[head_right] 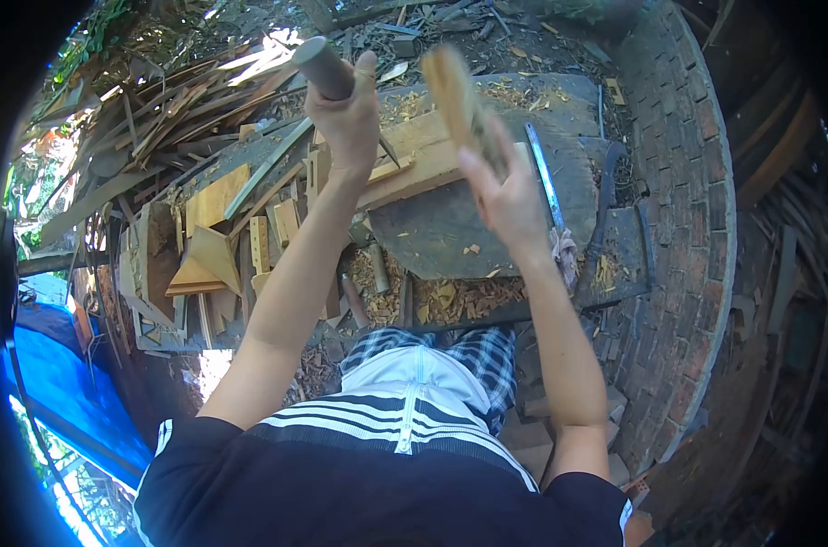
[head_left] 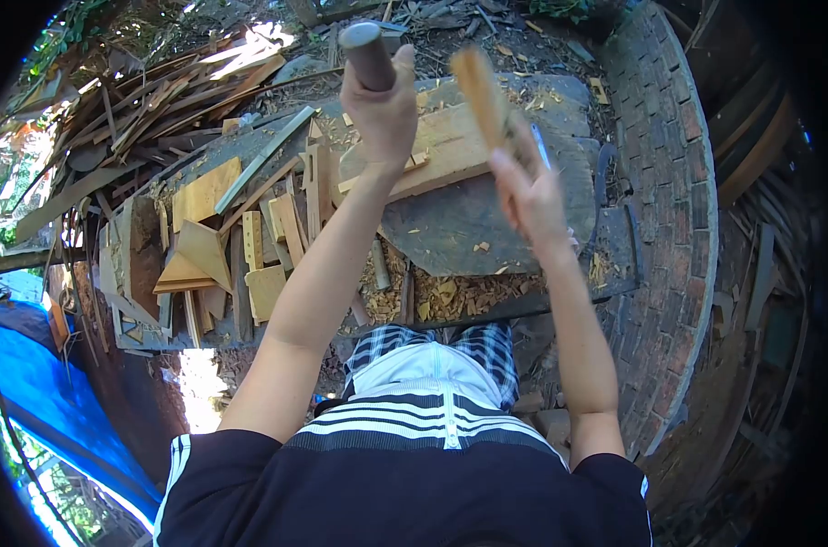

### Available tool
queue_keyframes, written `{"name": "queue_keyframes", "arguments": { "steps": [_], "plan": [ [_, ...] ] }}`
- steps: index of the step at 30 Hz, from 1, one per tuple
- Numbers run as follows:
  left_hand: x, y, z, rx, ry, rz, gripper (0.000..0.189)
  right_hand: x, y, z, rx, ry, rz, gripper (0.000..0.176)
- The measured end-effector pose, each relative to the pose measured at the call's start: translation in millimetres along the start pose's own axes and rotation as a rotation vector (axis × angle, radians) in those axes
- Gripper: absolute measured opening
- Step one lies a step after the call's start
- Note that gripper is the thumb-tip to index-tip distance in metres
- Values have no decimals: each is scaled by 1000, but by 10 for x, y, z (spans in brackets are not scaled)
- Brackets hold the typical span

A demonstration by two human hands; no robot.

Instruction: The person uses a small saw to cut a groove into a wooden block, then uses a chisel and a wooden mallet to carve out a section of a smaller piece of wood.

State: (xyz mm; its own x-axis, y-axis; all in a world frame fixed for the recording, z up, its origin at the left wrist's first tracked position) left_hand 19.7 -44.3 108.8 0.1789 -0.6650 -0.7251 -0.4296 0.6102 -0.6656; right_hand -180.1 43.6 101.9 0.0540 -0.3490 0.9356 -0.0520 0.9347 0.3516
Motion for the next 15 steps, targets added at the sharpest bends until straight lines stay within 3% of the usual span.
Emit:
{"name": "queue_keyframes", "arguments": {
  "steps": [3,5,6,8,9,10,12,13,15],
  "plan": [
    [-155,76,-39,55,-42,10,23,999,192,12,-39,-40,441,54],
    [-209,124,-74,97,-75,24,22,1480,310,-52,-49,111,837,48],
    [-243,131,-78,94,-75,10,22,1561,277,-96,-62,115,844,48],
    [-254,154,-112,93,-63,-10,22,1685,281,-307,-49,505,923,68],
    [-302,144,-110,46,-16,-58,21,1587,283,-358,-45,908,559,51],
    [-340,122,-98,0,30,-106,20,1600,281,-363,-55,907,565,51],
    [-328,142,-58,0,82,-46,20,1733,369,-384,-318,1054,960,50],
    [-269,173,-24,30,71,31,22,1815,443,-380,-324,810,1043,44],
    [-203,263,9,61,56,122,25,1825,447,-397,-339,709,1094,43]
  ]
}}
Point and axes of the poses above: each hand's wrist, its own y-axis away from the middle knuckle, its own z-axis out of the back of the hand, x = y × z, the point moved 5 cm from there along -y, towards the middle knuckle, and after that the axes turned 11 degrees about -z, right-handed, at the moved point
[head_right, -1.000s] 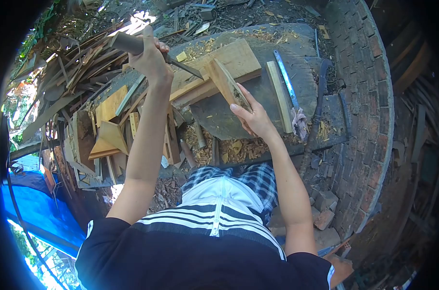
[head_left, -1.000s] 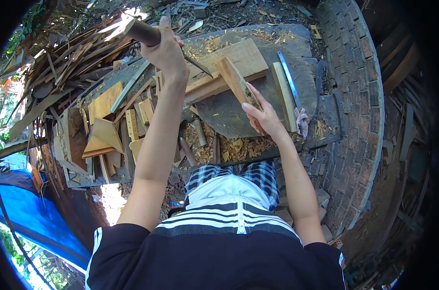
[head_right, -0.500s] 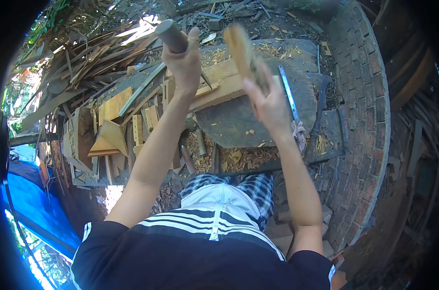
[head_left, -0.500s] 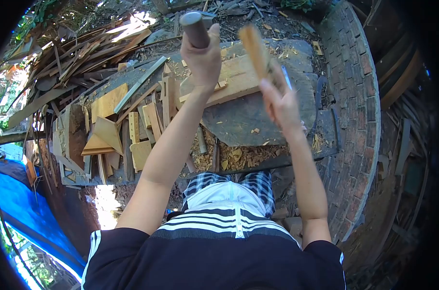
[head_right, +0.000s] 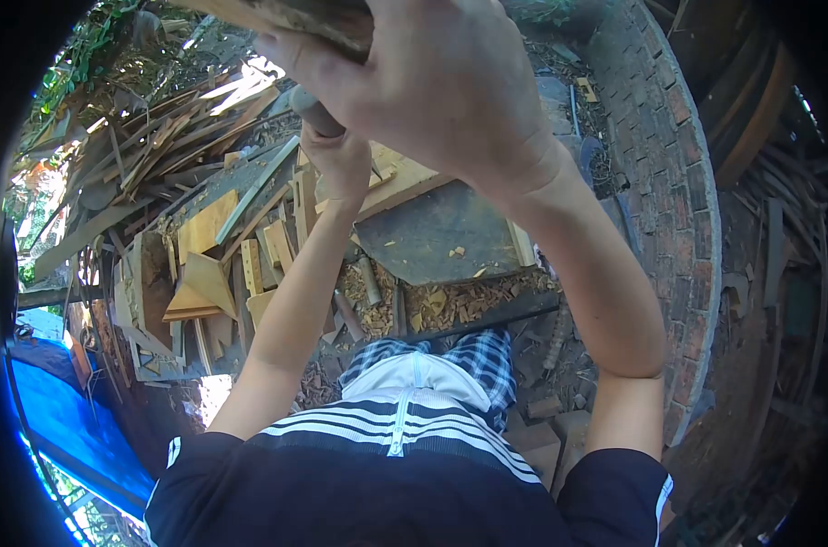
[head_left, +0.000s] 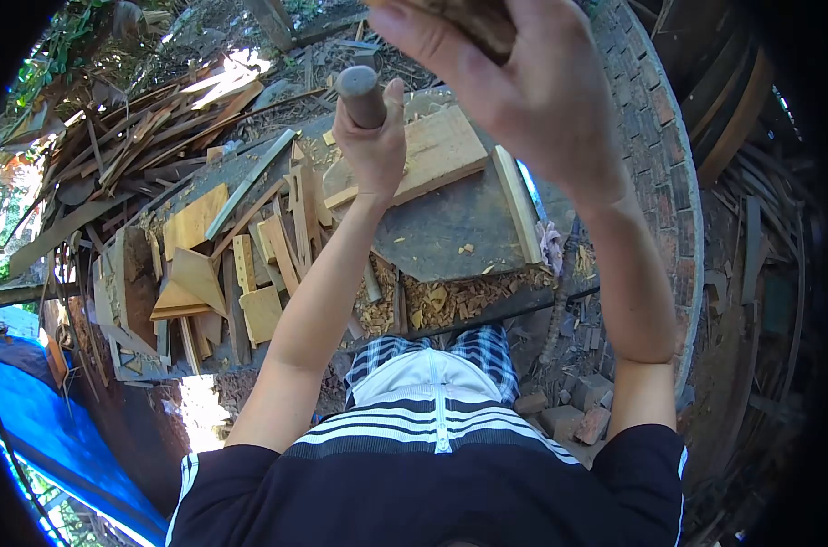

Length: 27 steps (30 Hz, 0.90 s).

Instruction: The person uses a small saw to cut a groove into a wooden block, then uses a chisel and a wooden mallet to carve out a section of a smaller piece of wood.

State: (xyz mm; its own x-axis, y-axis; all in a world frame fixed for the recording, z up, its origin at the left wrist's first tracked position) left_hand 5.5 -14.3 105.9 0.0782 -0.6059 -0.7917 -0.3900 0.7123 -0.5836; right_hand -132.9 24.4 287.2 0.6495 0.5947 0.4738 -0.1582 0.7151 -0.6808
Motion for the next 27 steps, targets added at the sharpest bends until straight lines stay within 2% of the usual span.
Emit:
{"name": "queue_keyframes", "arguments": {
  "steps": [1,2,3,5,6,7,9,10,11,13,14,15,17,18,19,21,23,25,27],
  "plan": [
    [-34,28,10,14,-46,-71,25,13,16,31,-83,-80,20,41],
    [-79,37,14,30,-91,-149,25,1,91,-62,88,-13,-35,43],
    [-98,30,3,34,-88,-156,25,-23,112,-40,81,-12,-33,43],
    [-110,40,-17,-66,31,-132,21,-134,164,-94,295,275,-75,44],
    [-99,58,-17,-58,79,-76,21,-111,155,-41,190,246,-13,47],
    [-95,73,2,-56,81,-66,21,-123,155,-87,196,250,-21,47],
    [-98,62,-8,38,5,-92,25,-98,125,-12,-89,-188,59,50],
    [-67,63,-3,47,-45,-112,23,-99,198,-51,29,-135,-16,51],
    [-61,65,-8,56,-43,-115,23,-119,234,-53,20,-133,-20,51],
    [-199,51,-66,25,64,-213,21,-115,299,-154,266,202,3,50],
    [-122,65,-88,10,135,-115,21,-101,283,-67,211,278,26,50],
    [-76,68,-71,14,145,-110,21,-126,251,-99,211,288,19,50],
    [20,97,7,95,-1,-100,25,-103,220,53,-253,-106,180,52],
    [12,79,-10,114,-21,-97,25,-107,269,25,-90,-138,36,53],
    [-26,91,-8,120,-27,-97,25,-96,324,48,-94,-143,30,53],
    [-197,90,-70,71,-20,-218,27,-107,394,-82,259,286,-25,54],
    [-134,96,-148,72,117,-149,29,-37,328,34,247,344,-18,56],
    [-49,114,-121,109,38,-136,30,58,337,230,-142,-7,48,57],
    [-78,136,-67,131,-15,-135,30,31,397,208,-159,-29,53,58]
  ]
}}
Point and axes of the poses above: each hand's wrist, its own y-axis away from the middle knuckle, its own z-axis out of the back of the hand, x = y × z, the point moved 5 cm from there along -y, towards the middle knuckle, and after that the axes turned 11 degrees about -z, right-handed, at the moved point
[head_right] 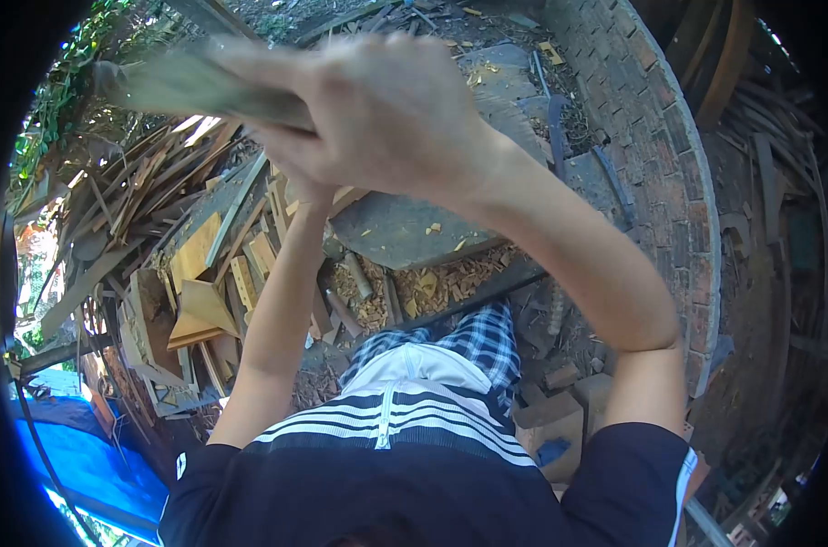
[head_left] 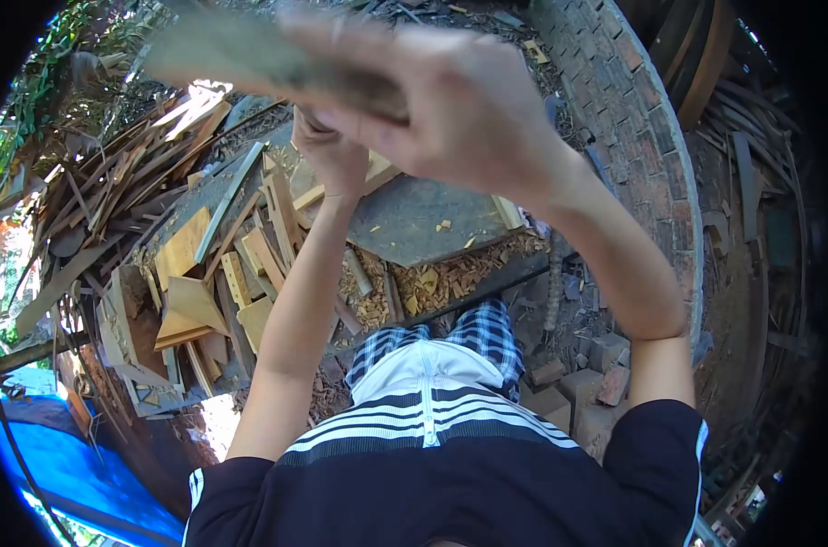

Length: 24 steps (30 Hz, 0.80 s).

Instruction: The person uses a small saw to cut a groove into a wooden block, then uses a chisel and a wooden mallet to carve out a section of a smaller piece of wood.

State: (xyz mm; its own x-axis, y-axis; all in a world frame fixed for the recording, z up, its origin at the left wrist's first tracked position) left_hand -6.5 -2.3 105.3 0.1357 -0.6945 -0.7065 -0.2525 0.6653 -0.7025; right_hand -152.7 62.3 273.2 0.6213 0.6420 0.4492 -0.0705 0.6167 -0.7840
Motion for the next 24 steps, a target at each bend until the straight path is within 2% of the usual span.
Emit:
{"name": "queue_keyframes", "arguments": {
  "steps": [2,4,6,7,8,10,11,12,14,15,17,19,20,22,23,24],
  "plan": [
    [-117,-40,-3,-42,-19,-16,28,-155,72,-136,400,398,-105,57],
    [-23,-37,-54,-86,43,-37,27,-180,22,-175,355,351,-42,55],
    [85,14,4,-62,25,11,30,-121,51,-69,-8,-1,6,55],
    [-4,7,23,24,51,-34,32,-105,137,-113,93,19,-31,57],
    [56,39,63,29,46,-39,32,-85,181,-96,85,13,-32,57],
    [48,43,46,-10,-48,-151,30,-161,260,-205,397,209,-144,58],
    [305,139,-4,-184,581,329,27,-234,288,-234,467,60,-265,60],
    [221,104,-8,-186,581,333,27,-264,349,-267,470,61,-268,60],
    [6,-16,93,-113,-12,89,26,-429,456,-210,128,-391,-443,62],
    [61,-23,128,-117,-27,107,26,-538,604,-234,172,-426,-555,65],
    [90,-29,187,-148,6,88,24,-800,1067,-378,321,-276,-716,65],
    [11,-50,183,-184,78,112,25,-883,1466,-420,677,29,-888,64],
    [33,-44,185,-188,75,114,25,-912,1622,-446,683,28,-887,64],
    [70,-34,214,-174,66,108,25,-955,1927,-544,799,316,-782,66],
    [74,-17,233,-173,55,112,25,-951,2020,-559,806,306,-784,66],
    [63,-16,230,-185,69,124,26,-933,2054,-554,771,388,-705,69]
  ]
}}
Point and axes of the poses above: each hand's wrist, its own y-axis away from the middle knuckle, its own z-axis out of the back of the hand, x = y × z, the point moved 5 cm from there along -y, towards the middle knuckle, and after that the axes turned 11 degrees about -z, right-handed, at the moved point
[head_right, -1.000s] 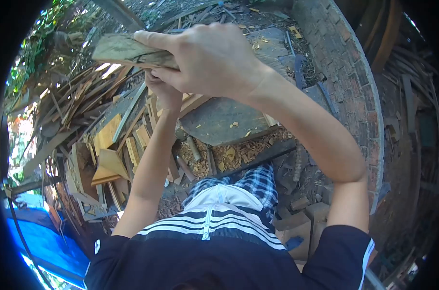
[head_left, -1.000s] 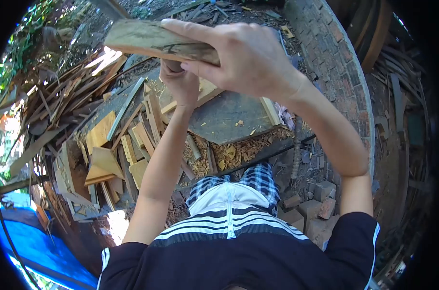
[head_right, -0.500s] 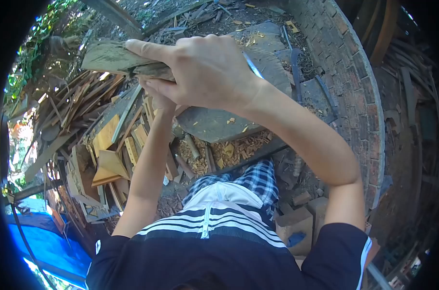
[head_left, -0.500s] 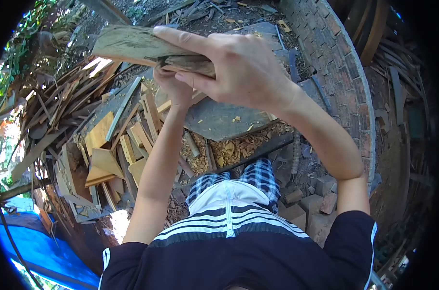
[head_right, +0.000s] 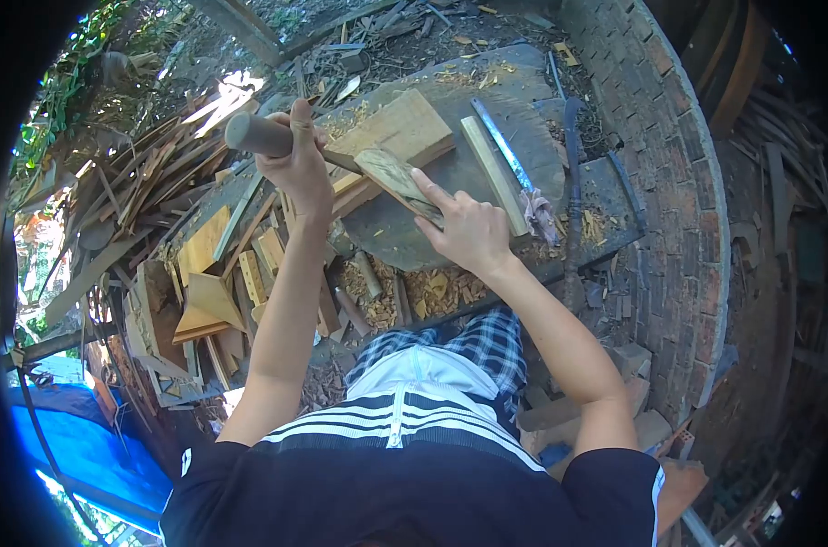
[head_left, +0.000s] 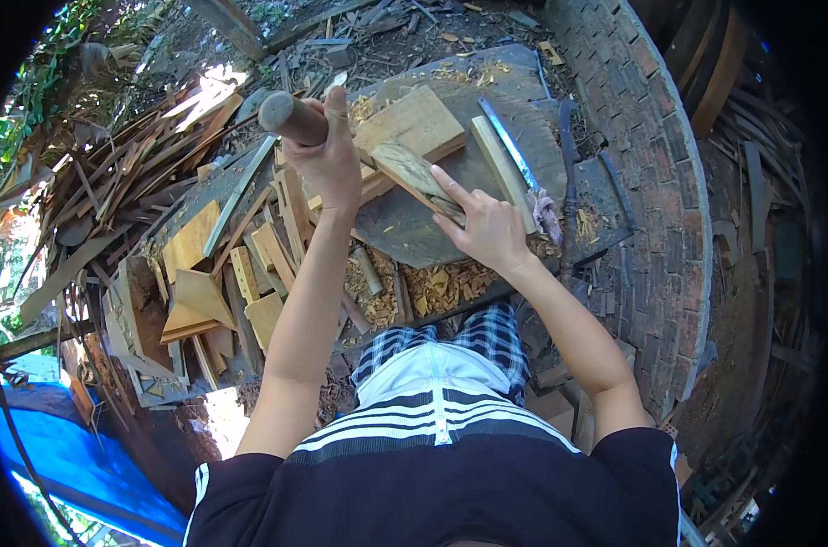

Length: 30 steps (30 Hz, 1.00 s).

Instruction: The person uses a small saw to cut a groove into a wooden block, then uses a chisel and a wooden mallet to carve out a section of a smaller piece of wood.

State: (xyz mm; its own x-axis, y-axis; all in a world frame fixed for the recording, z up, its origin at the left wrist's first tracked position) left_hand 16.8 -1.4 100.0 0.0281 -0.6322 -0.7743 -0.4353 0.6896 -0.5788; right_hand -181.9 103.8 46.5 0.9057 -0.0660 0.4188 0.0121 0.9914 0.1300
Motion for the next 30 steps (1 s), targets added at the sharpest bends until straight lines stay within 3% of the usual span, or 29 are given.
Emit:
{"name": "queue_keyframes", "arguments": {
  "steps": [4,7,12,18,20,22,24,26,29,30],
  "plan": [
    [-73,-15,22,-39,76,41,26,40,59,-12,-145,106,44,73],
    [-42,-33,186,-132,234,95,29,25,58,-29,-134,62,29,74],
    [16,-111,467,-167,213,121,27,27,52,-43,-104,28,-6,74],
    [60,-109,397,-279,218,130,26,17,30,-61,-70,-7,-47,74],
    [45,-84,398,-265,204,96,26,9,24,-91,-63,-14,-58,74],
    [-163,53,197,52,14,-8,27,-20,34,-120,-96,-40,-41,74],
    [-276,240,111,122,20,-21,26,-33,43,-143,-98,-44,-41,74],
    [-440,401,-12,499,-195,-545,24,-11,33,-144,-109,-52,-38,74],
    [-226,443,82,422,-129,-410,22,-6,47,-108,-105,-59,-54,74],
    [-268,293,96,200,5,-243,24,-2,41,-105,-72,-59,-77,74]
  ]
}}
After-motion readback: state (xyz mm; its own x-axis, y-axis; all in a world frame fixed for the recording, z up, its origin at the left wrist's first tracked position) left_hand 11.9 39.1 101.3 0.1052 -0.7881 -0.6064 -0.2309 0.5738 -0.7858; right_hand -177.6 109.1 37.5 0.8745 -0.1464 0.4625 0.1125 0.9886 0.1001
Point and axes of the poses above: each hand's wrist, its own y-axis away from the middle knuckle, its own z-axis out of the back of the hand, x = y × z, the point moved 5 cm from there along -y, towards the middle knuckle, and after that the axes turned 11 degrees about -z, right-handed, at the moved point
